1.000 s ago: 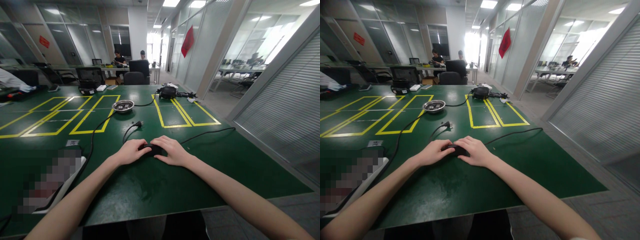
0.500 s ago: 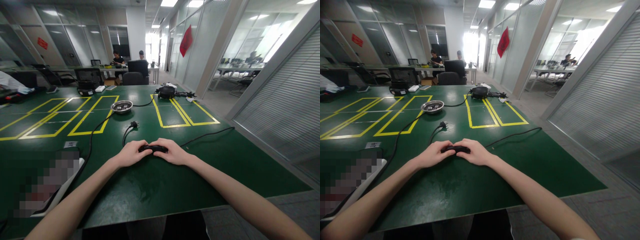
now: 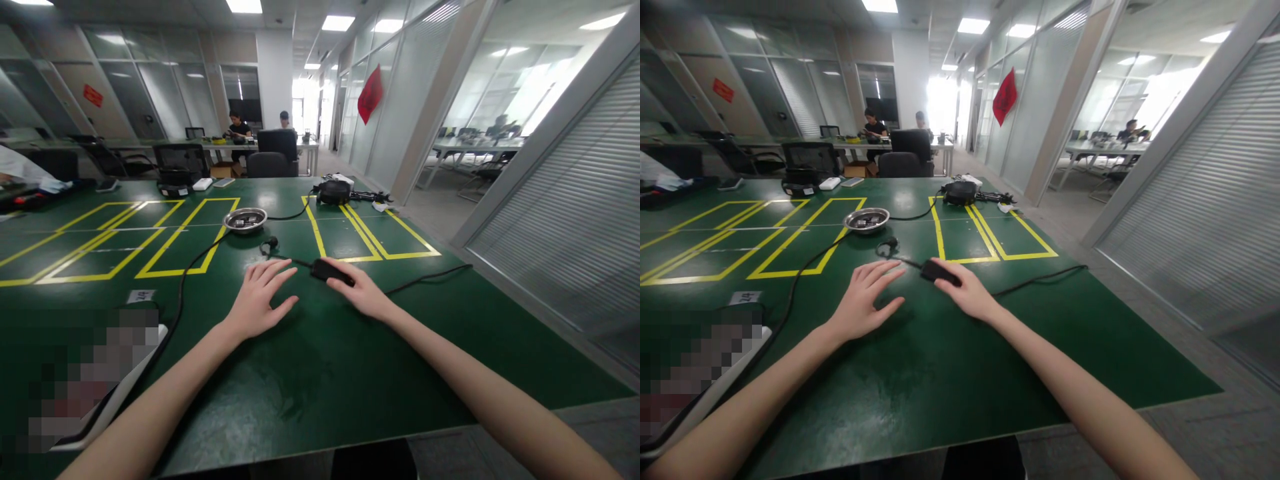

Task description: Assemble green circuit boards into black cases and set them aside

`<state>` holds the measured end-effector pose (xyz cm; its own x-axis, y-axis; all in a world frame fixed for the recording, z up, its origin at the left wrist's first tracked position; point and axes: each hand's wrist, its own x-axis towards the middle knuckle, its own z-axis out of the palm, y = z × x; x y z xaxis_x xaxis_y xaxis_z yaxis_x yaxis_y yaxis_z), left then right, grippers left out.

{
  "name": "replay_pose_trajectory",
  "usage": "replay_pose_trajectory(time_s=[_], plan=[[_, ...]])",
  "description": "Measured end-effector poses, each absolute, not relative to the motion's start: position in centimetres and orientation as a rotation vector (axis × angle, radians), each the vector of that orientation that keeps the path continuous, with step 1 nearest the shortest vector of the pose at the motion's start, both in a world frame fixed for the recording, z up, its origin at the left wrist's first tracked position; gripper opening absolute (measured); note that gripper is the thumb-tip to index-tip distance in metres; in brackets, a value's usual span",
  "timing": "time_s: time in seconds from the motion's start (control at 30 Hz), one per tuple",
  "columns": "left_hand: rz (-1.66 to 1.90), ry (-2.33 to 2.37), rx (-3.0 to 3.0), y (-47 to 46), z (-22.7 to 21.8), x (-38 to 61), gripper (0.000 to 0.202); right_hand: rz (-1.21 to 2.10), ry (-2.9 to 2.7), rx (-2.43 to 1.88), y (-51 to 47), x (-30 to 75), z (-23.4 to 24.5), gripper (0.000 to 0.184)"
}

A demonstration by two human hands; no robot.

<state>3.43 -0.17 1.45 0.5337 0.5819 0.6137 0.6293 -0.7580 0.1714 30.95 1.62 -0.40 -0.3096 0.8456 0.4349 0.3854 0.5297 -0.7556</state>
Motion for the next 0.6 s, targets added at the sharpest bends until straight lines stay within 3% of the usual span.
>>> replay_pose_trajectory(time_s=[0.23,0.6], plan=[[-0.790,-0.882,-2.894,0.1,1.1,3.1,0.022,0.557,-0.982,-1.342,8.8,41.1,0.8,0.073],[-0.693,-0.958,-2.992,-0.1,1.1,3.4,0.021,0.124,-1.446,-1.859,9.2,47.1,-3.0,0.053]])
